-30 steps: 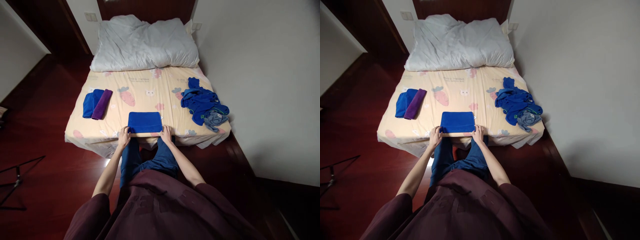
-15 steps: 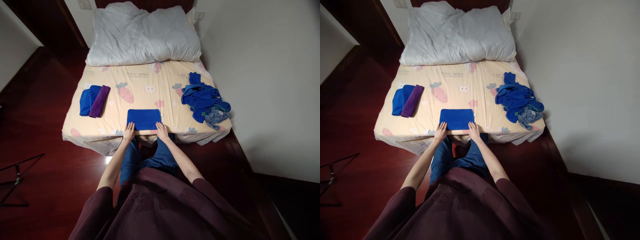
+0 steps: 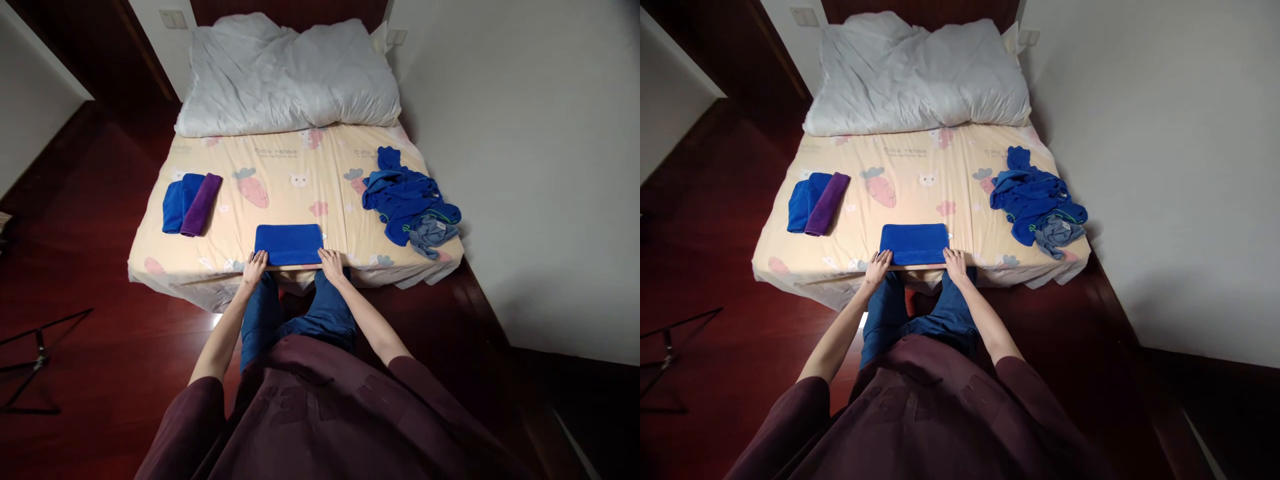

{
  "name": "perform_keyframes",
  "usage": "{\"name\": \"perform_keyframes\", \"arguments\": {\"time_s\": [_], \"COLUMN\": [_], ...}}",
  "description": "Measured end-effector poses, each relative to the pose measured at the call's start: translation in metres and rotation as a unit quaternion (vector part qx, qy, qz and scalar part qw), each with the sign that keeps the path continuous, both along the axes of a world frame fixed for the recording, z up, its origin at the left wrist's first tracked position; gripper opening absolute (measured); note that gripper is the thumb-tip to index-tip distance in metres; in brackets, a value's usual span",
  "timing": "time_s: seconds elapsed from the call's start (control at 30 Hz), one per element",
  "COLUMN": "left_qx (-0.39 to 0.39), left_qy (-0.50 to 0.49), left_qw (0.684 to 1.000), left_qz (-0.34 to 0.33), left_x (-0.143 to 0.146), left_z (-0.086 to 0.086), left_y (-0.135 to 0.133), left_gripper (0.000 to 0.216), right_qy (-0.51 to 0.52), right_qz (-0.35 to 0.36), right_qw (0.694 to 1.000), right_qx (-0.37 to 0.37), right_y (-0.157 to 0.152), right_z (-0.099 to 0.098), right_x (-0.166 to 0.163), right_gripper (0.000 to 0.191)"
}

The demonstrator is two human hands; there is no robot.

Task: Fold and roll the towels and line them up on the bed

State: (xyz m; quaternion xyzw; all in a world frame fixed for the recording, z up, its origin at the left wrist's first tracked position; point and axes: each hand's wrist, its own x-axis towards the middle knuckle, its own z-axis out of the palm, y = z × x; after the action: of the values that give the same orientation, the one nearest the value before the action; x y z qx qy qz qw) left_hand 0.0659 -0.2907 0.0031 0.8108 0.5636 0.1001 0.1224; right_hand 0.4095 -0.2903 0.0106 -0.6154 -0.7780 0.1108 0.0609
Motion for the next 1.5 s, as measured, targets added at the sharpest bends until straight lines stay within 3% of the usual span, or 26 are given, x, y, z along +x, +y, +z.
{"name": "perform_keyframes", "arguments": {"time_s": [0.17, 0.43, 0.57, 0.77, 0.97, 1.5], "left_qx": [-0.011, -0.018, -0.030, -0.050, -0.058, -0.087], "left_qy": [-0.077, -0.141, -0.145, -0.143, -0.151, -0.203], "left_qw": [0.997, 0.981, 0.976, 0.968, 0.959, 0.930], "left_qz": [0.029, 0.130, 0.159, 0.203, 0.234, 0.295], "left_x": [-0.007, -0.016, -0.018, -0.025, -0.027, -0.020], "left_z": [-0.002, 0.005, 0.003, -0.003, -0.011, -0.004], "left_y": [-0.015, -0.001, 0.005, 0.010, 0.009, 0.011], "left_gripper": [0.064, 0.061, 0.055, 0.027, 0.023, 0.011], "right_qy": [0.080, 0.208, 0.198, 0.158, 0.058, 0.067], "right_qz": [-0.010, -0.105, -0.115, -0.130, -0.130, -0.148], "right_qw": [0.997, 0.972, 0.974, 0.979, 0.990, 0.984], "right_qx": [0.004, 0.006, 0.004, 0.001, -0.024, -0.070], "right_y": [-0.015, 0.004, 0.006, 0.006, 0.003, 0.012], "right_z": [-0.011, -0.026, -0.030, -0.025, -0.019, -0.015], "right_x": [0.011, 0.015, 0.018, 0.024, 0.021, 0.021], "right_gripper": [0.063, 0.058, 0.052, 0.024, 0.035, 0.040]}}
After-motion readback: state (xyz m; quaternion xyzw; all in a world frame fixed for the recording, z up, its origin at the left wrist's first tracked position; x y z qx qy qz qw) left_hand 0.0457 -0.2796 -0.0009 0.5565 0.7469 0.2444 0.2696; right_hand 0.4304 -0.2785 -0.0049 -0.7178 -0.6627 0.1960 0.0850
